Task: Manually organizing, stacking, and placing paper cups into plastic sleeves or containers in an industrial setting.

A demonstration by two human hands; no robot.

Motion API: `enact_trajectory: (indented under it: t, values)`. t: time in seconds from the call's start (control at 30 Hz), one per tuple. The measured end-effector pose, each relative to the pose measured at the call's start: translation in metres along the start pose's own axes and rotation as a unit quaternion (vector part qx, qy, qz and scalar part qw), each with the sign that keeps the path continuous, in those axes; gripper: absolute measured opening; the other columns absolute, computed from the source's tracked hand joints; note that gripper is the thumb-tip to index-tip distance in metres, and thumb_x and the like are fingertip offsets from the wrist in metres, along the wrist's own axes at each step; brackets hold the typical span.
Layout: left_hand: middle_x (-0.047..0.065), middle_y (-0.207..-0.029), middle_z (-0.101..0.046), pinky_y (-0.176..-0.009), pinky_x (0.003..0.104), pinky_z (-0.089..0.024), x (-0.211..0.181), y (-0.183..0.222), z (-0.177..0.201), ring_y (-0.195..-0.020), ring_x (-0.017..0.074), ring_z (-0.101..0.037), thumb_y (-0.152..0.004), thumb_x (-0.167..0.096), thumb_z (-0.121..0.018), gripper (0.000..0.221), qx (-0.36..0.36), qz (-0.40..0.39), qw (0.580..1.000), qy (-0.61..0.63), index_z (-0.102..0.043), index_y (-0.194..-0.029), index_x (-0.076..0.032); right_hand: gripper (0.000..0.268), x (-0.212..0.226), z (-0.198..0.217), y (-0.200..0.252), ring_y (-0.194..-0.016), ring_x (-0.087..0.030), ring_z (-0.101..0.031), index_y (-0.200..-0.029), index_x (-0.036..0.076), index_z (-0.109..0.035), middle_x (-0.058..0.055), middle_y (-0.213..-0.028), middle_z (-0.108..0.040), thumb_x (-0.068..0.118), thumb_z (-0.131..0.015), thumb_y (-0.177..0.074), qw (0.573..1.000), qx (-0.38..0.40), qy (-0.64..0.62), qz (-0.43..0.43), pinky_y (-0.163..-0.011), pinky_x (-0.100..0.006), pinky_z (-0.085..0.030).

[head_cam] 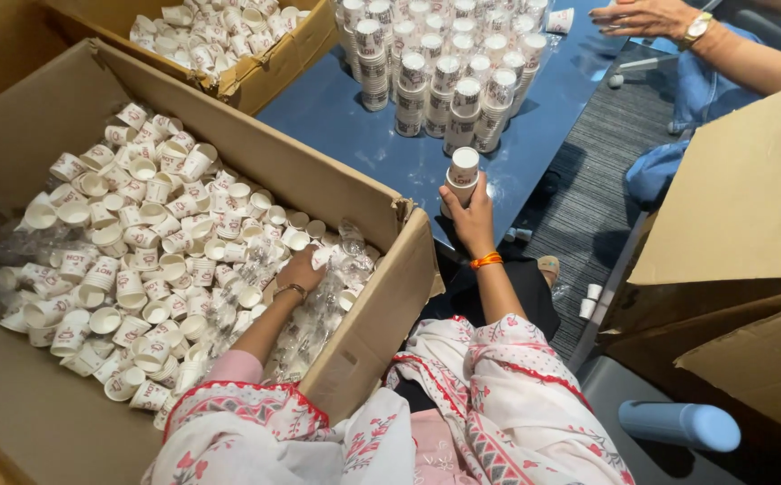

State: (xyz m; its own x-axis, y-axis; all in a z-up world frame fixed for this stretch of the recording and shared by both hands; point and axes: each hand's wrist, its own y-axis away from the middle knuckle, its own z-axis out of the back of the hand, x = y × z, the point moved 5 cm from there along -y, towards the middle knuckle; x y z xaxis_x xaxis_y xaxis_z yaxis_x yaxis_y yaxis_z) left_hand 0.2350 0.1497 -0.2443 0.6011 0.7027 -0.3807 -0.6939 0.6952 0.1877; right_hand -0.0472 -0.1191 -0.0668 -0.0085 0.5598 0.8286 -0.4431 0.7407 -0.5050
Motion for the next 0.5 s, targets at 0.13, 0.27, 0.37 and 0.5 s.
enact_trajectory:
  t: [0.13, 0.27, 0.37, 0.5]
  values:
    - [0.02, -0.118, -0.071, -0.092, 0.047, -0.053, -0.003, 0.005, 0.071, -0.111, 0.0374, -0.066, -0.086, -0.058, -0.073, 0.063, -0.085, 0.043, 0.992, 0.08, -0.061, -0.132, -0.018, 0.05, -0.002, -0.001, -0.001, -0.102, -0.029, -0.075, -0.122, 0.002, -0.051, -0.016, -0.108, -0.075, 0.035, -0.078, -0.095, 1.0, 0.004, -0.011, -0.017, -0.088, -0.04, -0.058]
    - [0.014, -0.107, -0.076, -0.073, 0.034, -0.059, -0.002, -0.017, 0.136, -0.084, 0.0208, -0.074, -0.093, -0.045, -0.077, 0.053, -0.233, -0.036, 0.924, 0.301, -0.064, -0.13, -0.009, 0.051, -0.003, -0.001, 0.0, -0.103, -0.029, -0.075, -0.123, 0.002, -0.05, -0.016, -0.109, -0.075, 0.034, -0.078, -0.094, 1.0, 0.003, -0.006, -0.028, -0.087, -0.04, -0.058]
    - [0.01, -0.106, -0.074, -0.063, 0.03, -0.058, -0.064, -0.002, 0.19, -0.076, 0.0164, -0.07, -0.095, -0.038, -0.076, 0.048, -0.229, -0.14, 0.854, 0.447, -0.062, -0.128, -0.006, 0.05, -0.002, -0.001, 0.0, -0.103, -0.03, -0.075, -0.121, 0.002, -0.052, -0.017, -0.11, -0.075, 0.035, -0.078, -0.095, 1.0, -0.001, -0.001, -0.015, -0.088, -0.041, -0.058]
    - [0.005, -0.101, -0.074, -0.061, 0.027, -0.06, -0.183, 0.035, 0.226, -0.075, 0.0127, -0.072, -0.088, -0.038, -0.076, 0.05, -0.147, -0.221, 0.859, 0.438, -0.063, -0.128, -0.01, 0.05, 0.003, 0.001, 0.0, -0.105, -0.03, -0.075, -0.123, 0.002, -0.053, -0.018, -0.111, -0.074, 0.035, -0.078, -0.095, 1.0, -0.001, 0.002, 0.009, -0.089, -0.042, -0.058]
